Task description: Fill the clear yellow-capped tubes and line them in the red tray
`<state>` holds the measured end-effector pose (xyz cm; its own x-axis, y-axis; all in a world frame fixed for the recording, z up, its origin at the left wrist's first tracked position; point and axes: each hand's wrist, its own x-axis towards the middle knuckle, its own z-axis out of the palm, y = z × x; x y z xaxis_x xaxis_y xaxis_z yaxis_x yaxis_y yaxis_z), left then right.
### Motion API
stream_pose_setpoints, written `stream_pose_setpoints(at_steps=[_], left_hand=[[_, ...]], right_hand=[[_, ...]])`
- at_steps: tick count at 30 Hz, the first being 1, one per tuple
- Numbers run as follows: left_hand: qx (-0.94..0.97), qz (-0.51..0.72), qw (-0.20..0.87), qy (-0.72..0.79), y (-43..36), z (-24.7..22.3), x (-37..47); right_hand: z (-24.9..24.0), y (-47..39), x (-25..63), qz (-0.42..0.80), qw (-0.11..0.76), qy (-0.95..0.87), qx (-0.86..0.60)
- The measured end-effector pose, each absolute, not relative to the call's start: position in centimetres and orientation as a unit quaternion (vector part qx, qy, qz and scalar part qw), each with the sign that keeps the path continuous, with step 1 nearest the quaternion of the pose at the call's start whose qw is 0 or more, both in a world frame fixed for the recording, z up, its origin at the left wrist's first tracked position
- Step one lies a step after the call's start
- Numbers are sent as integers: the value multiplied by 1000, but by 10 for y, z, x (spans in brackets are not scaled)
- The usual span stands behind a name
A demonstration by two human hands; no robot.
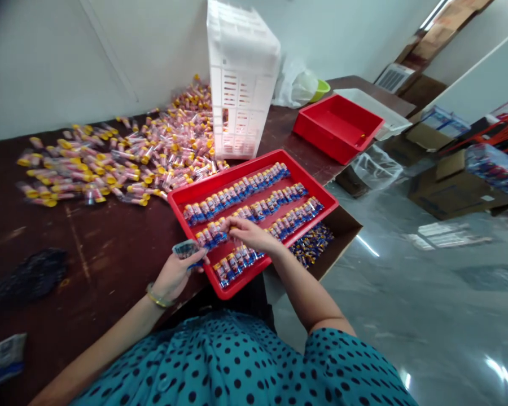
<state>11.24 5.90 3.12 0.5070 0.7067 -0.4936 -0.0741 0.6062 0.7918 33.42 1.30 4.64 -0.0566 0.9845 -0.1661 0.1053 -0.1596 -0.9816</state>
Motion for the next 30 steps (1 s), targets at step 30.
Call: stream_pose_setpoints(at_steps=[30], left_hand=[[456, 217, 773, 383, 63, 26, 92]], right_hand=[[52, 23, 293, 545, 648, -274, -456]])
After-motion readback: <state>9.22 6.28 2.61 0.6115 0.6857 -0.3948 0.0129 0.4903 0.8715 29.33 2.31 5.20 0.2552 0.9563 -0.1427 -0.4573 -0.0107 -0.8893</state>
